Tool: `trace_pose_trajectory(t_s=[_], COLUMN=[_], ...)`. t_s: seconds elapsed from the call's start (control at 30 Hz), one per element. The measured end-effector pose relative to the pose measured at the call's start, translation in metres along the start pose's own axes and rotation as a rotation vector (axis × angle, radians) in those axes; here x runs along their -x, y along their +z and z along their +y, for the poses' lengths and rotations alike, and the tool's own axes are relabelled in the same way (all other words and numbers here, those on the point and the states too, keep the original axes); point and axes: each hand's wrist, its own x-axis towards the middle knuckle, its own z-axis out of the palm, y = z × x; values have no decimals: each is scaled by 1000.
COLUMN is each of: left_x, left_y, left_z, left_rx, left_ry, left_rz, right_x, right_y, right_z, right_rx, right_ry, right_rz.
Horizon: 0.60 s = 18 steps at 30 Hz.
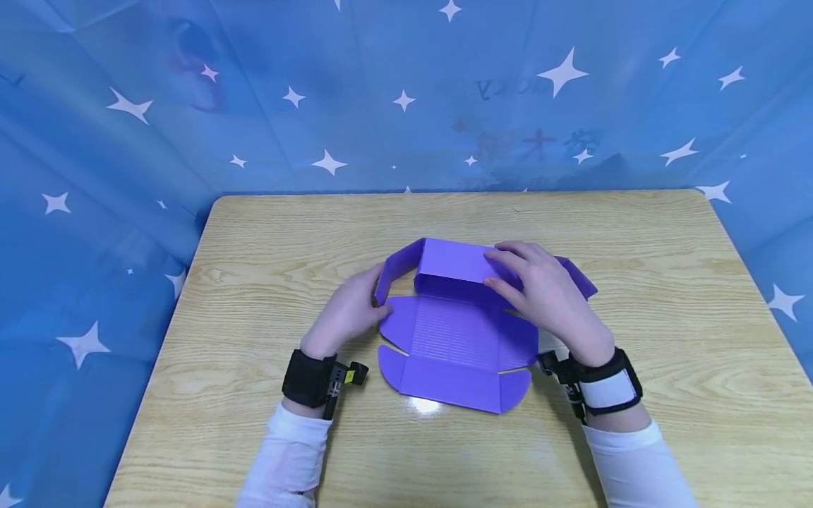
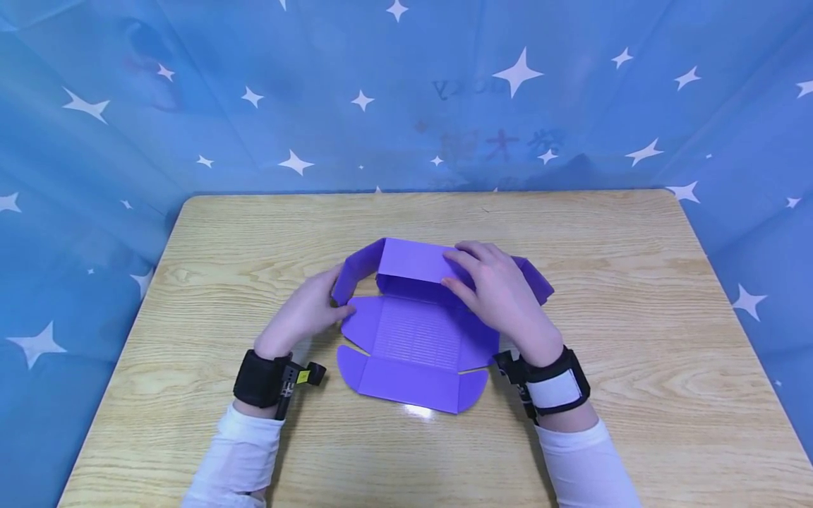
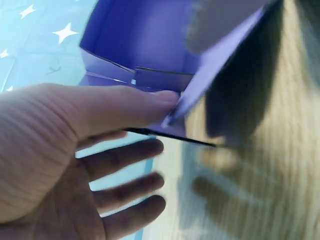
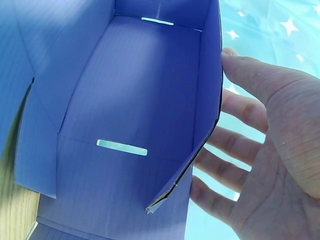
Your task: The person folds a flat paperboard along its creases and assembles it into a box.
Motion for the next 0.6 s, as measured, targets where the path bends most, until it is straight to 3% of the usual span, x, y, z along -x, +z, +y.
trace_pose_trajectory(t_s=[0.13, 0.6], left_x=[0, 0], left_y=[5, 14], left_z=[-1, 3], left_rx=[-68, -92], left_ry=[33, -65], left_rz=[18, 12], right_x=[0, -1], right_y=[1, -1], right_z=[0, -1], right_rx=[0, 0], right_ry=[0, -5], right_rz=[0, 6])
